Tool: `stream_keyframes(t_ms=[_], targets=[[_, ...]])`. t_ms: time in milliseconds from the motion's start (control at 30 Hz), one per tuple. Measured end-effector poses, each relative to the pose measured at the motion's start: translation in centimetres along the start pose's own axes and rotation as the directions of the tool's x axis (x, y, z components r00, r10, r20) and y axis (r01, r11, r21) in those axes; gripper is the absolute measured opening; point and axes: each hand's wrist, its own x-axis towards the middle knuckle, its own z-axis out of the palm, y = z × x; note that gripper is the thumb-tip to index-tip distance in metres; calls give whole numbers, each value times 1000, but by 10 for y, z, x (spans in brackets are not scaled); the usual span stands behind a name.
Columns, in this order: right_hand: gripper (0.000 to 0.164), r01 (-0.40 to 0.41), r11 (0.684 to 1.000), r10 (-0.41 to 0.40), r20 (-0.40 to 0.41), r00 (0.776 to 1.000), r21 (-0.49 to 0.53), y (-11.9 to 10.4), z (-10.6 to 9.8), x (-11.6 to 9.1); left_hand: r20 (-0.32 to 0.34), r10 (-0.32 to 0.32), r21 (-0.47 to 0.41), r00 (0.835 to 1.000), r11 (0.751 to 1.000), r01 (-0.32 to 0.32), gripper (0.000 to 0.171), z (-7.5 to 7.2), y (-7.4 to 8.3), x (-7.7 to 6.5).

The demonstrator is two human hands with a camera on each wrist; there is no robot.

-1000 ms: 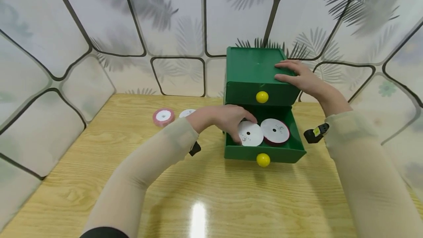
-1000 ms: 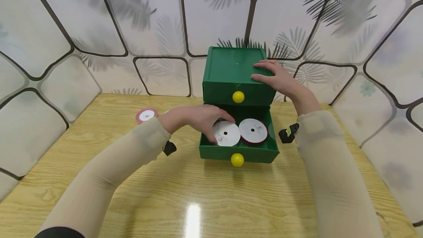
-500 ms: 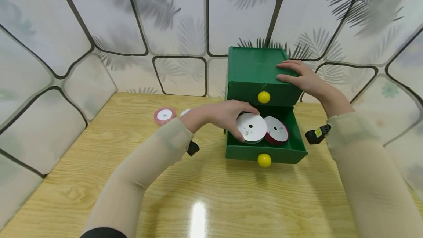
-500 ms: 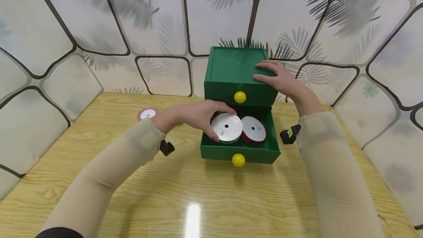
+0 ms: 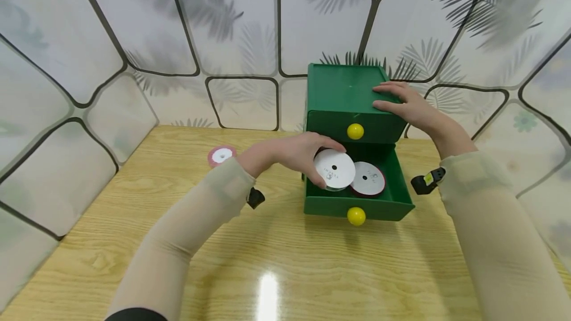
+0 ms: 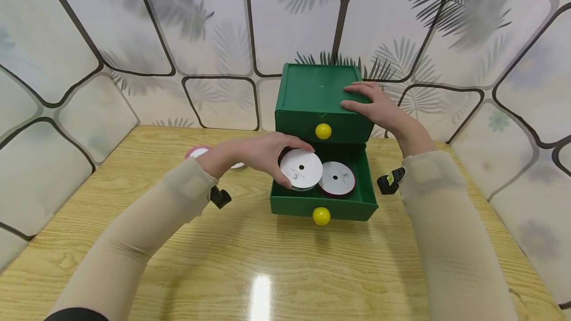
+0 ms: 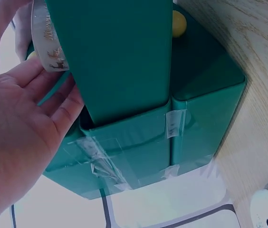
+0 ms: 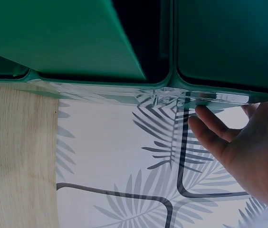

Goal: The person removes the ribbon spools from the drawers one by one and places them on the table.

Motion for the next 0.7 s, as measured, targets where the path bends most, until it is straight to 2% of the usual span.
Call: stream_keyframes(t_ms=[133,367,700], targets=[[66,-5,1000,5,1,1000,3,1,0,0,-12,-13,-38,1000,999,13,77,-3,-1,-4],[65,3,1000,-3,1,1000,7,1,0,0,-56,17,-68,998,997,-21,80,-5,-3,-13],[63,1,1000,-1,12,1000,6,3,-1,2,-179,0,-140,984,990,-25,83,-9,-9,-38]])
